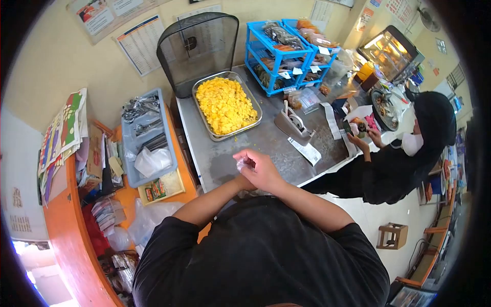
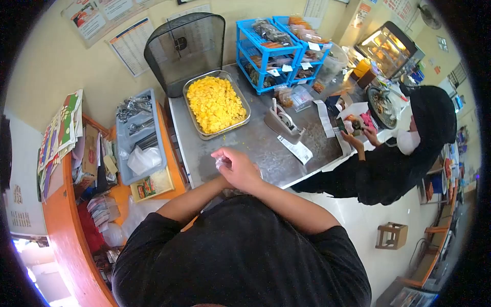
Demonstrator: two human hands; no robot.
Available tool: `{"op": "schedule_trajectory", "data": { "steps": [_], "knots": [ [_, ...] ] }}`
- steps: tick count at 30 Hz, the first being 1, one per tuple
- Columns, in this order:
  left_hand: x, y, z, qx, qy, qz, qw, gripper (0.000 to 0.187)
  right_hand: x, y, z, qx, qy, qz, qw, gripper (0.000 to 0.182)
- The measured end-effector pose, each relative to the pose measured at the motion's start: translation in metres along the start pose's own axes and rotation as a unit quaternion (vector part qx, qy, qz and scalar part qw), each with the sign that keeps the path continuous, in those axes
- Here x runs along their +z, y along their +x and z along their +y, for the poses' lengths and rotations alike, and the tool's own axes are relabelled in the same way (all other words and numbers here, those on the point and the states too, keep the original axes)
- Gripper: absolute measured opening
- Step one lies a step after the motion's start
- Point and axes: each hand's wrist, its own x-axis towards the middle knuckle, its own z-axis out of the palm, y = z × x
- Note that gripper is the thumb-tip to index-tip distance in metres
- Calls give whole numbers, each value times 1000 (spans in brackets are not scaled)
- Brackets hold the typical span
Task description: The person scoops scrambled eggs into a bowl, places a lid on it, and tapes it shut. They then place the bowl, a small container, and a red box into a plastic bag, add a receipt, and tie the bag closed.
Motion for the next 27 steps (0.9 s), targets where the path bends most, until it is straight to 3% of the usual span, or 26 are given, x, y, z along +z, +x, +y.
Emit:
{"op": "schedule_trajectory", "data": {
  "steps": [3, 9, 12, 15, 17, 19, 22, 24, 27],
  "knots": [
    [8, 2, 0, -8, -7, 14, 1000, 65, -4, -2, -1, 34, 43, -3, 999, 29],
    [23, 2, 5, -21, -19, 41, 999, 42, -13, -9, -4, -39, -48, -113, 992, 38],
    [37, 9, -1, -22, -45, 74, 996, 33, -44, -31, -27, -76, -81, -94, 989, 56],
    [45, 29, -28, -28, -108, 141, 984, 28, -77, -67, -5, -101, -157, 38, 982, 63],
    [24, 44, -29, -28, -97, 221, 970, 28, -96, -100, 24, -44, -178, 50, 982, 67],
    [-51, 46, 41, -24, -23, 299, 954, 30, -97, -123, 60, -44, -218, 30, 974, 72],
    [-107, 58, 83, -121, -179, 297, 930, 30, -77, -139, 116, -110, -303, -43, 946, 81],
    [-140, 61, 110, -165, -308, 310, 884, 29, -58, -129, 139, -168, -332, 3, 928, 83],
    [-177, 50, 152, -152, -457, 319, 816, 31, -38, -97, 157, -259, -307, 94, 911, 85]
  ]
}}
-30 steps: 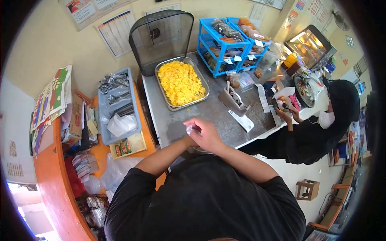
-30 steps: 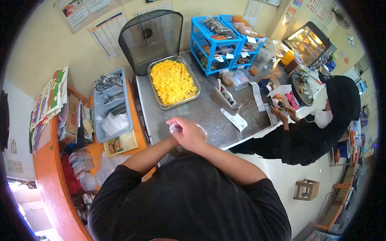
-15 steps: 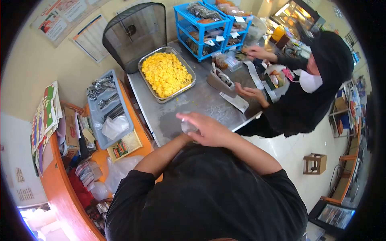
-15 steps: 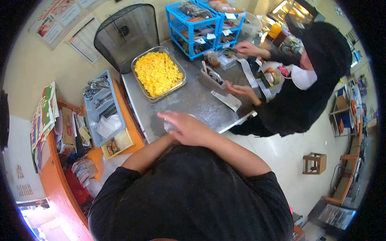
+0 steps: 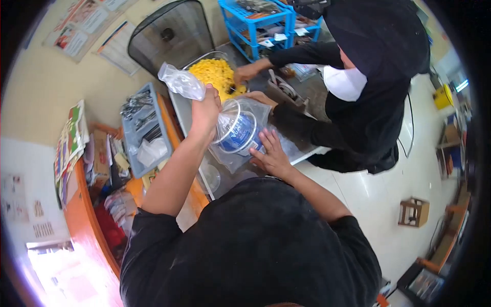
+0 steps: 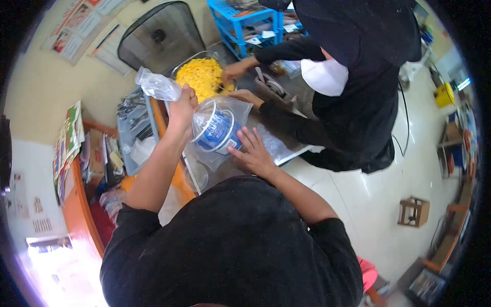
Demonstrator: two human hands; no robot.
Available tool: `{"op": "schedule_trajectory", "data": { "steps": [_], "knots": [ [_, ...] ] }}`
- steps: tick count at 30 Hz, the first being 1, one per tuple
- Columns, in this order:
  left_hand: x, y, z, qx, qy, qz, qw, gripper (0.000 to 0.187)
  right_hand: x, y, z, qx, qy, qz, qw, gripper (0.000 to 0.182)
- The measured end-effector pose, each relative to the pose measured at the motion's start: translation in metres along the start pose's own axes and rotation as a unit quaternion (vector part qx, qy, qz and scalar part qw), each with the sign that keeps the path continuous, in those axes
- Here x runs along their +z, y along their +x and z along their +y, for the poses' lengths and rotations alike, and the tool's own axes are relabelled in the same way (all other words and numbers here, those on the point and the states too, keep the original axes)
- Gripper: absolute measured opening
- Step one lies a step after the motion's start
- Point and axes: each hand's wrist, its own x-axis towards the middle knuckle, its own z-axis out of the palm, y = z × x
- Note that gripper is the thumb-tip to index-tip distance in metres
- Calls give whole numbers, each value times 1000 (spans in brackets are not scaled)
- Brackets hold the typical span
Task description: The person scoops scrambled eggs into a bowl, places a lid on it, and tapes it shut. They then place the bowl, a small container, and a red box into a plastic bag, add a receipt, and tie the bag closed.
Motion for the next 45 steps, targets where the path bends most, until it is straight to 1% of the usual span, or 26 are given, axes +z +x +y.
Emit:
{"op": "schedule_trajectory", "data": {
  "steps": [5, 9, 12, 13, 14, 16, 18, 19, 21, 23, 24, 25, 26, 28, 29, 30, 31, 33, 36, 37, 38, 40, 41, 42, 43, 45],
  "knots": [
    [1, -32, 38, -5, -81, 131, 988, 30, 17, 43, 19, -57, 31, 182, 981, 89],
    [4, -72, 61, 40, -140, 124, 981, 31, 4, 76, 18, -62, 91, 250, 962, 93],
    [17, -106, 91, 60, 22, 40, 997, 33, 1, 88, 12, -49, 224, 225, 947, 93],
    [10, -110, 93, 121, 204, 33, 971, 32, 4, 88, 10, -35, 287, 180, 940, 95],
    [13, -111, 103, 250, 368, 19, 896, 31, 16, 79, 2, -19, 424, 79, 902, 99],
    [15, -116, 131, 437, 648, -6, 623, 30, 28, 68, -18, 96, 652, -94, 746, 110],
    [-10, -119, 139, 326, 640, -29, 695, 14, 11, 57, -52, 214, 878, -208, 375, 113],
    [-18, -123, 139, 286, 625, -23, 726, 13, 9, 67, -58, 164, 931, -243, 215, 97],
    [-36, -130, 136, 308, 558, -97, 765, 14, -18, 98, -60, 325, 892, -289, 120, 90],
    [-47, -139, 134, 351, 511, -183, 763, 19, -17, 104, -66, 330, 842, -337, 262, 78],
    [-45, -144, 125, 329, 450, -175, 812, 25, -16, 106, -68, 330, 808, -363, 328, 72],
    [-43, -150, 115, 308, 381, -165, 856, 33, -22, 108, -67, 356, 795, -387, 303, 72],
    [-41, -155, 106, 291, 308, -153, 893, 42, -18, 100, -63, 340, 778, -368, 379, 70],
    [-49, -159, 88, 142, 120, -45, 982, 53, -9, 85, -56, 314, 714, -330, 531, 68],
    [-62, -155, 77, 118, 58, -28, 991, 47, 4, 72, -55, 195, 625, -229, 720, 72],
    [-64, -156, 77, 103, 9, 18, 994, 44, 8, 67, -54, 102, 537, -173, 820, 76],
    [-63, -159, 75, 86, -40, 64, 993, 41, 12, 62, -54, 28, 421, -95, 901, 81],
    [-53, -158, 71, 15, -151, 183, 971, 33, 19, 52, -47, -3, 310, -91, 946, 91],
    [-51, -146, 42, 20, -249, 217, 944, 31, 44, 32, -27, 64, 293, -183, 936, 103],
    [-56, -139, 32, 33, -118, 212, 969, 26, 32, 37, -34, 220, 459, -181, 841, 102],
    [-62, -132, 23, 131, 66, 185, 972, 21, 29, 36, -36, 266, 590, -177, 742, 95],
    [-75, -121, 11, 277, 337, 102, 894, 19, 24, 30, -35, 350, 790, -152, 480, 82],
    [-81, -117, 6, 341, 411, 60, 843, 20, 21, 29, -33, 402, 805, -162, 405, 73],
    [-86, -114, 9, 392, 401, 14, 828, 17, 20, 30, -29, 432, 808, -165, 365, 71],
    [-81, -116, 16, 355, 528, -29, 770, 19, 19, 23, -21, 455, 804, -165, 346, 69],
    [-78, -109, -16, 418, 525, -137, 728, 21, 18, 9, -1, 494, 783, -160, 342, 66]
  ]
}}
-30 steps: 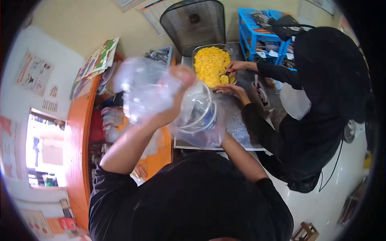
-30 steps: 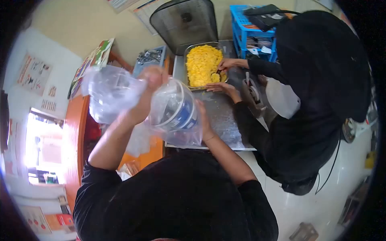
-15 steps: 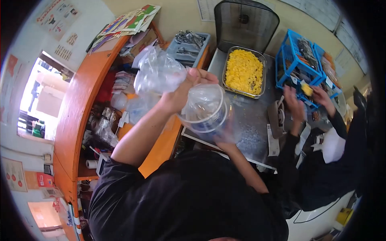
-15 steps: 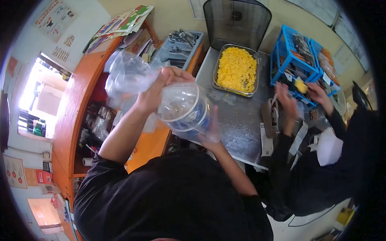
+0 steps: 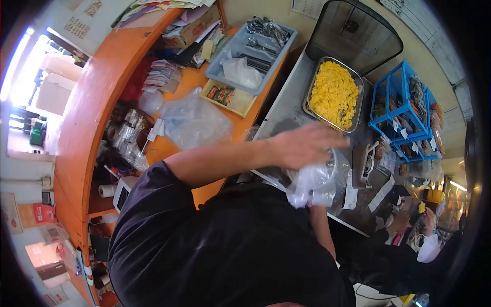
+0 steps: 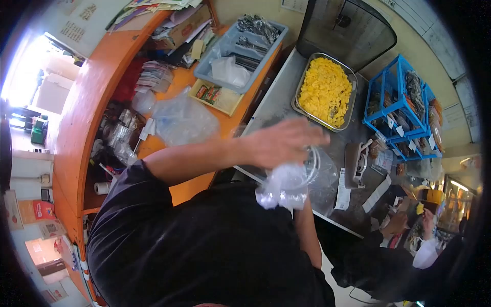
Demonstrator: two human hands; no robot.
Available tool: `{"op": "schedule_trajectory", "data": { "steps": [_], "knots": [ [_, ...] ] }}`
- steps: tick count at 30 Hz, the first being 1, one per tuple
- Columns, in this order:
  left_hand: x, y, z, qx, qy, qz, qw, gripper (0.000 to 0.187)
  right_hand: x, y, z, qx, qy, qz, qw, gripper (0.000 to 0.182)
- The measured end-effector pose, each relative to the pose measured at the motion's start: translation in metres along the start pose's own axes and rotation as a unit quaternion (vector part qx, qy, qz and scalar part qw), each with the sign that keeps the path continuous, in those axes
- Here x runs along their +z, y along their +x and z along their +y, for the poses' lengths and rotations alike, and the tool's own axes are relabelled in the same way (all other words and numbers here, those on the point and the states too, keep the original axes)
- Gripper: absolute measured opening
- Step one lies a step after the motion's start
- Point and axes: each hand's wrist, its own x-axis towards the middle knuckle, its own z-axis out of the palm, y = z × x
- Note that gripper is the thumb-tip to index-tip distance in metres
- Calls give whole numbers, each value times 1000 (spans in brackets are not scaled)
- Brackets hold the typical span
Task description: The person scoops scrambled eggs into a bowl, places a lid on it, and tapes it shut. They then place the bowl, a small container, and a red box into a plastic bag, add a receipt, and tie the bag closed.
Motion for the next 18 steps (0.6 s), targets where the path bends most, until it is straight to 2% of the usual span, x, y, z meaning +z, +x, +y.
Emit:
{"op": "schedule_trajectory", "data": {
  "steps": [1, 4, 7, 9, 10, 11, 12, 14, 15, 16, 18],
  "knots": [
    [21, -6, -5, 62, -9, -22, 998, 23, -11, -3, -1, 4, 1, 22, 1000, 64],
    [97, -35, -16, 69, -17, -79, 994, 25, -55, -10, 3, 8, -17, 92, 996, 60],
    [144, -56, -21, -40, 2, -158, 987, 23, -116, -5, 12, 17, -69, 145, 987, 58],
    [148, -48, -29, -112, 5, -165, 980, 22, -170, 0, 6, 43, -137, 158, 977, 56],
    [152, -46, -31, -147, 4, -171, 974, 22, -147, 8, -1, 69, -182, 155, 968, 56],
    [156, -46, -35, -140, -13, -144, 979, 22, -123, 13, -11, 49, -143, 278, 949, 51],
    [163, -47, -40, -134, -30, -117, 984, 23, -24, 26, -20, 17, -103, 395, 913, 47],
    [172, -52, -49, -112, -50, -53, 991, 23, -57, 33, -70, -53, -363, 348, 863, 35],
    [176, -57, -49, -96, -57, -18, 994, 24, -34, 50, -82, -135, -472, 306, 816, 31],
    [179, -60, -49, -82, -63, 16, 995, 24, 11, 76, -96, -212, -570, 254, 752, 28],
    [179, -62, -51, -74, -51, -4, 996, 25, 127, 128, -79, -206, -712, 183, 646, 21]
  ]
}}
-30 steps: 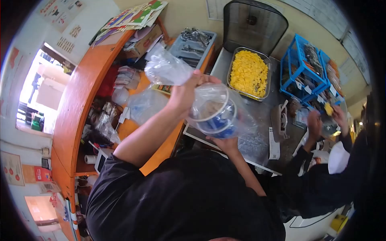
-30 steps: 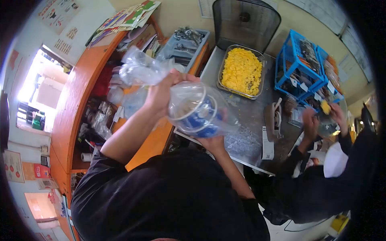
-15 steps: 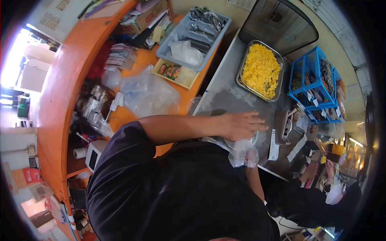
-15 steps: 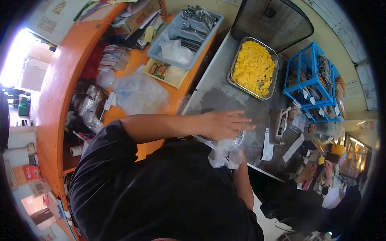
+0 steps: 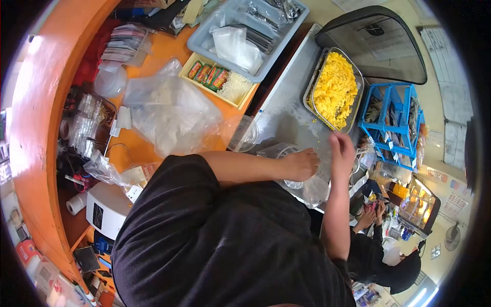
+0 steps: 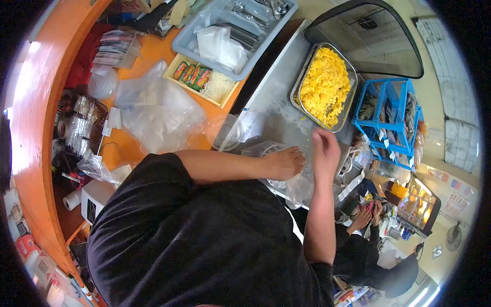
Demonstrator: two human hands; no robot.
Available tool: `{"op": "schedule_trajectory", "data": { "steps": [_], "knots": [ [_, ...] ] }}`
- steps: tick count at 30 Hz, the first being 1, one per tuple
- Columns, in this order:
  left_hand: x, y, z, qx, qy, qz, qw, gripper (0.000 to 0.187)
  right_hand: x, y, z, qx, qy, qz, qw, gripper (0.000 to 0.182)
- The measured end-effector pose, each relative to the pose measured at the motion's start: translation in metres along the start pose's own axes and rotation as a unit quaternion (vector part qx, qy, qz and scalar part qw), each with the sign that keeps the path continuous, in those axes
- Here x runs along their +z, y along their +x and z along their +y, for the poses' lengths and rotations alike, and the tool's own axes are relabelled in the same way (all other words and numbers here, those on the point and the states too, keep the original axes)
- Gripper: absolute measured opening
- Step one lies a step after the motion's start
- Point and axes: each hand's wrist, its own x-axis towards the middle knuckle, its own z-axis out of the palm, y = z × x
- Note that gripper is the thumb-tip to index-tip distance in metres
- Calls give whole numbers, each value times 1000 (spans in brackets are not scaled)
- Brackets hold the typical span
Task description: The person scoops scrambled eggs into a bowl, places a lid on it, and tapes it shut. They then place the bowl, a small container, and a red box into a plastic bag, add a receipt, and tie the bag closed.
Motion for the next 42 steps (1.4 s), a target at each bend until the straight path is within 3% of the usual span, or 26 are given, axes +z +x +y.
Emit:
{"op": "schedule_trajectory", "data": {
  "steps": [1, 4, 7, 8, 9, 11, 14, 17, 20, 23, 29, 32, 35, 40, 42],
  "knots": [
    [0, 0, 0, 3, 7, -10, 1000, 26, 25, 14, -38, -32, -7, -90, 995, 20],
    [11, 3, 4, -127, -196, 131, 964, 28, 127, 40, -83, -139, -27, -287, 947, 21],
    [45, -3, -8, -31, -133, 116, 984, 35, 221, 39, -68, -166, -112, -281, 938, 25],
    [87, -2, -14, -20, -105, 39, 993, 40, 242, 36, -63, -175, -128, -272, 938, 26],
    [84, -5, -16, -9, -104, 70, 992, 42, 255, 35, -61, -181, -144, -263, 937, 27],
    [79, -11, -16, 15, -104, 128, 986, 46, 270, 40, -55, -168, -106, -242, 950, 27],
    [106, -14, -19, 19, -188, 154, 970, 54, 276, 40, -53, -138, -76, -236, 959, 23],
    [125, -23, -13, -12, -171, 155, 973, 64, 271, 37, -59, -144, -89, -236, 957, 17],
    [78, -16, -13, -95, -214, -52, 971, 72, 274, 35, -62, -146, -83, -234, 958, 15],
    [77, -23, -16, -3, -178, 84, 981, 64, 283, 39, -48, -144, -43, -207, 967, 14],
    [95, -2, -19, -1, -119, 63, 991, 45, 245, 34, -70, -104, 103, -181, 973, 8],
    [-26, 7, -14, -2, -123, -114, 986, 38, 207, 38, -79, -26, 284, -164, 944, 8],
    [7, -6, -4, -53, -207, 142, 966, 30, 140, 32, -101, 92, 485, -160, 855, 11],
    [-32, 16, 2, -156, -129, -180, 963, 19, 4, -26, -109, 171, 543, -106, 815, 16],
    [-47, 23, 4, -129, -105, -219, 961, 20, -29, -50, -83, 158, 554, -51, 816, 19]
  ]
}}
